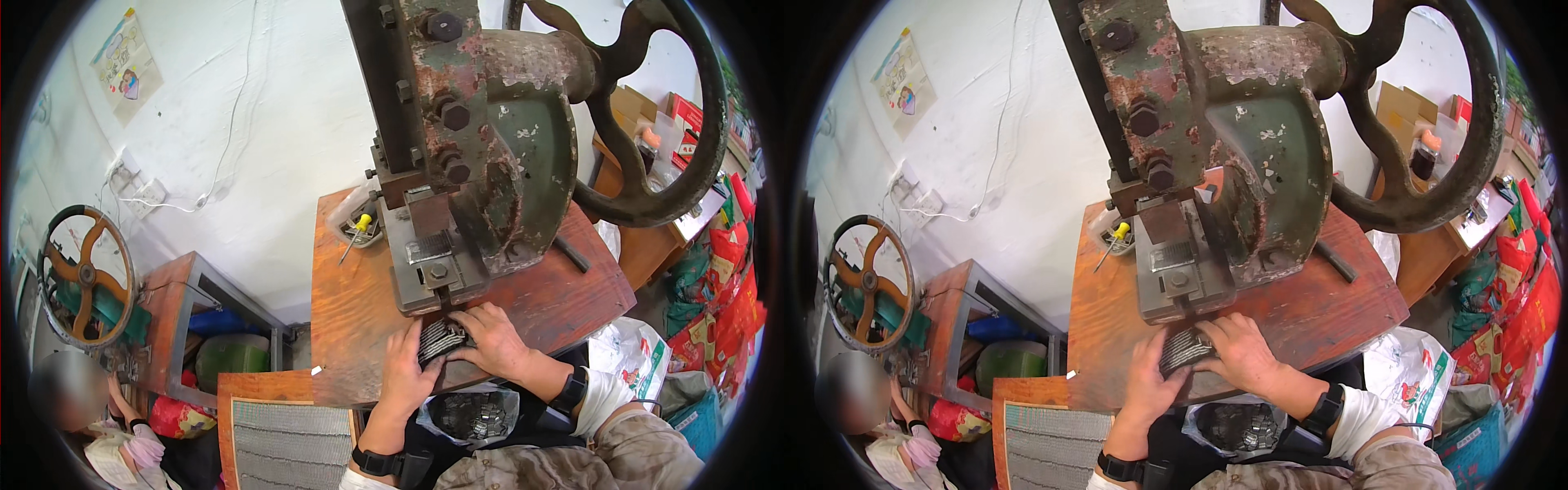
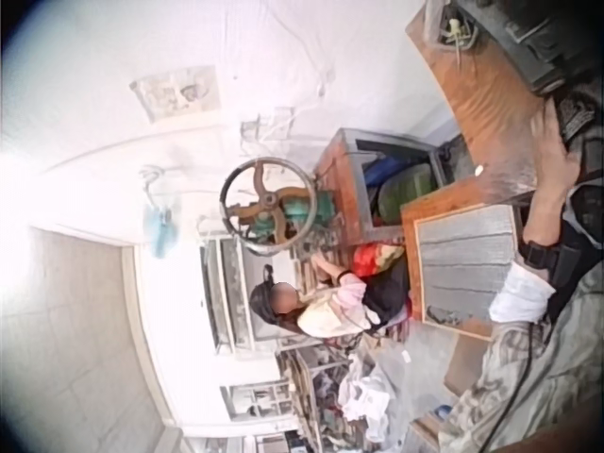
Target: Operate a manual hand-press to stamp small metal components.
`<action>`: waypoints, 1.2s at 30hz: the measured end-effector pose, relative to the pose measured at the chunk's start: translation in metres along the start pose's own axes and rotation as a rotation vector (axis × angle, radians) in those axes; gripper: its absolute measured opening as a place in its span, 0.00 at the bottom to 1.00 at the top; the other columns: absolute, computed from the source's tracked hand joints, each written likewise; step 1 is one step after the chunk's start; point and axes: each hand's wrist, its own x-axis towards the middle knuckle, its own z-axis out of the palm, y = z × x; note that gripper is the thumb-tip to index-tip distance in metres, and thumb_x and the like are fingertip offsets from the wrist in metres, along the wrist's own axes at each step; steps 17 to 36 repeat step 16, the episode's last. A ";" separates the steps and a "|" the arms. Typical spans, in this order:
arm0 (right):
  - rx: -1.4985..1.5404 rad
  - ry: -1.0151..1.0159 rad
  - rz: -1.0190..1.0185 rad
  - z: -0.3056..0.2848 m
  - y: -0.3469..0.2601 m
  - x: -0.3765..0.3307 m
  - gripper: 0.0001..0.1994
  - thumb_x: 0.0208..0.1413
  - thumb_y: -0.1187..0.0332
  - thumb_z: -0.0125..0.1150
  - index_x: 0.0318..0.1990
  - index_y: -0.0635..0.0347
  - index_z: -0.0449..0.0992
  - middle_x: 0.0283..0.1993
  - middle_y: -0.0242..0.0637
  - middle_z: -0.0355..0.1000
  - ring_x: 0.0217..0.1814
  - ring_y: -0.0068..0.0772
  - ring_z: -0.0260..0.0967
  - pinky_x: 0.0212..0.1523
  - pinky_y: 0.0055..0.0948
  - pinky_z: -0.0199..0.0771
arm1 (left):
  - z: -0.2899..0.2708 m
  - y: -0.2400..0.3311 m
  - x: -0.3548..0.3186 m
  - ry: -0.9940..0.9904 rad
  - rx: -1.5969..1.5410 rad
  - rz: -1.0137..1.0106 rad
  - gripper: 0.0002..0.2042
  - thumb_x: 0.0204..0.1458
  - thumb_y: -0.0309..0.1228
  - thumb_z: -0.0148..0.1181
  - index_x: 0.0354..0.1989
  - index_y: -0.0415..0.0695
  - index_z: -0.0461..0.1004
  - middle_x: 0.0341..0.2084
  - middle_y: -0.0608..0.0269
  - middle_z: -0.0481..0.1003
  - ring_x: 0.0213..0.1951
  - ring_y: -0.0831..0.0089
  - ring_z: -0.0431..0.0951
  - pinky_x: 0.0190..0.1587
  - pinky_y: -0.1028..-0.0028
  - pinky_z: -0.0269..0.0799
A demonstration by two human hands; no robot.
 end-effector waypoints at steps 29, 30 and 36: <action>0.238 -0.182 -0.207 -0.009 0.034 0.013 0.18 0.38 0.70 0.67 0.41 0.57 0.73 0.40 0.37 0.72 0.44 0.43 0.67 0.49 0.39 0.65 | -0.002 -0.009 -0.002 -0.005 -0.018 0.030 0.29 0.38 0.22 0.64 0.53 0.37 0.64 0.45 0.50 0.68 0.47 0.54 0.67 0.50 0.65 0.63; 0.238 -0.182 -0.207 -0.009 0.034 0.013 0.18 0.38 0.70 0.67 0.41 0.57 0.73 0.40 0.37 0.72 0.44 0.43 0.67 0.49 0.39 0.65 | -0.002 -0.009 -0.002 -0.005 -0.018 0.030 0.29 0.38 0.22 0.64 0.53 0.37 0.64 0.45 0.50 0.68 0.47 0.54 0.67 0.50 0.65 0.63; 0.238 -0.182 -0.207 -0.009 0.034 0.013 0.18 0.38 0.70 0.67 0.41 0.57 0.73 0.40 0.37 0.72 0.44 0.43 0.67 0.49 0.39 0.65 | -0.002 -0.009 -0.002 -0.005 -0.018 0.030 0.29 0.38 0.22 0.64 0.53 0.37 0.64 0.45 0.50 0.68 0.47 0.54 0.67 0.50 0.65 0.63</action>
